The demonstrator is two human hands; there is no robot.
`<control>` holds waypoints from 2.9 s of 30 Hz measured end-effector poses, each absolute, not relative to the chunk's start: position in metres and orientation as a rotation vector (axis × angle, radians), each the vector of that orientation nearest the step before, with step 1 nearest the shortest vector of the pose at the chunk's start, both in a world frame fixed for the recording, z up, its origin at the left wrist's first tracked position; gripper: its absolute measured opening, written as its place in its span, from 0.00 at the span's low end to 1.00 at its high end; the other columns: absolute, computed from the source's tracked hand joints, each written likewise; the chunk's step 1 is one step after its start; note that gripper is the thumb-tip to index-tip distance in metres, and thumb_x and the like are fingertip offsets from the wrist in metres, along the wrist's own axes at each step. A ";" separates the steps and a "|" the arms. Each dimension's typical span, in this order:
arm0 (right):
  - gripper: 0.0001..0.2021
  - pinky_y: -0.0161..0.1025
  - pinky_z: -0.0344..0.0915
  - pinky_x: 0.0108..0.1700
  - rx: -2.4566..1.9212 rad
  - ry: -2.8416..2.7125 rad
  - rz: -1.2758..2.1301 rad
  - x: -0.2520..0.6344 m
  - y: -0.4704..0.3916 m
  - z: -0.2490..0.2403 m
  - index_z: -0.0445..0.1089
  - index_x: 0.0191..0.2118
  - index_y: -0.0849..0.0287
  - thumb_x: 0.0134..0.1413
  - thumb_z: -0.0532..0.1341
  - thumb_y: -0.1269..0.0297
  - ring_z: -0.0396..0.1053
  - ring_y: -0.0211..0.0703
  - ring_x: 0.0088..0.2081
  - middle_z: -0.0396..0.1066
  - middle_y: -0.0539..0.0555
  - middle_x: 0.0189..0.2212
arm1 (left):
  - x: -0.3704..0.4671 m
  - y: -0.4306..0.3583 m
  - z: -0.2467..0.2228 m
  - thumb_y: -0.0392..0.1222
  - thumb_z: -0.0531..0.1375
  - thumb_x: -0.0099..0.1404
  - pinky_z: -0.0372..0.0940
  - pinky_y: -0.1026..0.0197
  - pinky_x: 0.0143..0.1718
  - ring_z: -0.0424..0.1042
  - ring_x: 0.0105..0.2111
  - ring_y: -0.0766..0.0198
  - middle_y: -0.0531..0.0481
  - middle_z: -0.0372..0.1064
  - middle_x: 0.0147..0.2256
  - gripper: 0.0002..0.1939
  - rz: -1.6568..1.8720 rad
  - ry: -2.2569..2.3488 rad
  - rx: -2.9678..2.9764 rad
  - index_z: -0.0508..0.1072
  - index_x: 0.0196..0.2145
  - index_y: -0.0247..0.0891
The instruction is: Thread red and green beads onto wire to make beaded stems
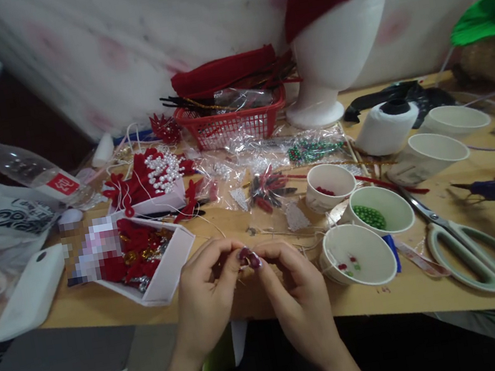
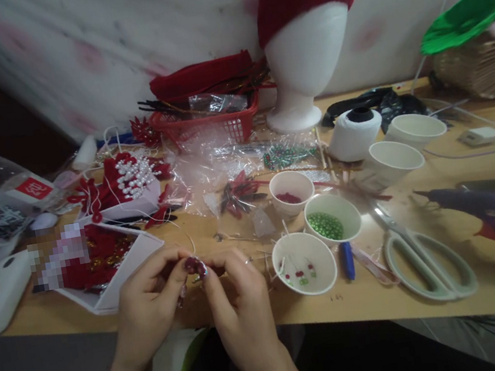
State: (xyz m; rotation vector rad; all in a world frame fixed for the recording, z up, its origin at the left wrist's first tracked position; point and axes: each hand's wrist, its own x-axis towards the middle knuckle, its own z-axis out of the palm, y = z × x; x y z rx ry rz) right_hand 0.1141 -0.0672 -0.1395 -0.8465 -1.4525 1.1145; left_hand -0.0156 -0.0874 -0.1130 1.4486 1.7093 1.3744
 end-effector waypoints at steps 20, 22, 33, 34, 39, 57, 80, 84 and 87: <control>0.08 0.40 0.66 0.44 -0.857 -1.459 0.995 0.116 -0.070 -0.130 0.70 0.32 0.55 0.58 0.60 0.76 0.70 0.40 0.41 0.71 0.50 0.36 | -0.006 -0.073 -0.112 0.37 0.74 0.51 0.70 0.73 0.30 0.76 0.28 0.70 0.51 0.78 0.28 0.28 1.414 0.984 0.298 0.74 0.50 0.33; 0.08 0.40 0.66 0.44 -0.863 -1.459 0.992 0.116 -0.070 -0.130 0.69 0.32 0.55 0.57 0.60 0.76 0.70 0.41 0.41 0.70 0.50 0.36 | -0.007 -0.073 -0.113 0.36 0.73 0.52 0.70 0.72 0.30 0.76 0.28 0.70 0.51 0.78 0.28 0.26 1.408 0.976 0.278 0.75 0.49 0.32; 0.08 0.41 0.66 0.44 -0.865 -1.446 1.000 0.115 -0.070 -0.131 0.69 0.32 0.55 0.57 0.59 0.76 0.68 0.41 0.41 0.67 0.51 0.37 | -0.001 -0.074 -0.115 0.35 0.71 0.55 0.68 0.74 0.28 0.74 0.28 0.71 0.51 0.77 0.30 0.21 1.356 1.012 0.217 0.76 0.47 0.34; 0.08 0.41 0.66 0.44 -0.864 -1.449 1.002 0.115 -0.069 -0.132 0.69 0.31 0.55 0.57 0.59 0.76 0.68 0.41 0.41 0.67 0.51 0.37 | -0.001 -0.074 -0.115 0.35 0.71 0.55 0.68 0.74 0.28 0.74 0.28 0.71 0.51 0.77 0.30 0.21 1.354 1.009 0.218 0.76 0.47 0.34; 0.08 0.41 0.66 0.43 -0.869 -1.452 0.994 0.116 -0.069 -0.132 0.70 0.31 0.55 0.57 0.60 0.76 0.68 0.42 0.41 0.68 0.52 0.37 | -0.002 -0.075 -0.117 0.34 0.70 0.56 0.69 0.73 0.30 0.75 0.29 0.70 0.50 0.78 0.31 0.22 1.346 0.968 0.212 0.75 0.48 0.34; 0.08 0.41 0.66 0.43 -0.858 -1.437 1.034 0.116 -0.071 -0.129 0.70 0.30 0.56 0.56 0.60 0.76 0.68 0.41 0.40 0.67 0.51 0.36 | 0.000 -0.075 -0.115 0.38 0.73 0.52 0.67 0.73 0.29 0.73 0.27 0.73 0.57 0.73 0.28 0.21 1.317 0.938 0.174 0.75 0.44 0.37; 0.09 0.39 0.68 0.43 -0.843 -1.392 1.095 0.117 -0.071 -0.127 0.70 0.30 0.54 0.56 0.60 0.76 0.69 0.41 0.41 0.68 0.50 0.36 | -0.001 -0.075 -0.113 0.35 0.74 0.50 0.68 0.71 0.30 0.73 0.26 0.72 0.55 0.73 0.28 0.20 1.296 0.853 0.131 0.77 0.42 0.37; 0.09 0.38 0.67 0.43 -0.842 -1.412 1.090 0.117 -0.071 -0.127 0.70 0.31 0.54 0.56 0.59 0.76 0.69 0.40 0.41 0.68 0.49 0.36 | -0.002 -0.076 -0.113 0.35 0.75 0.48 0.68 0.71 0.30 0.73 0.27 0.71 0.54 0.74 0.29 0.24 1.294 0.850 0.135 0.76 0.43 0.36; 0.09 0.37 0.67 0.43 -0.843 -1.411 1.099 0.117 -0.072 -0.126 0.70 0.31 0.54 0.57 0.59 0.76 0.68 0.38 0.41 0.67 0.48 0.36 | -0.003 -0.077 -0.112 0.34 0.75 0.47 0.69 0.72 0.31 0.74 0.27 0.71 0.55 0.74 0.28 0.26 1.286 0.835 0.153 0.74 0.44 0.36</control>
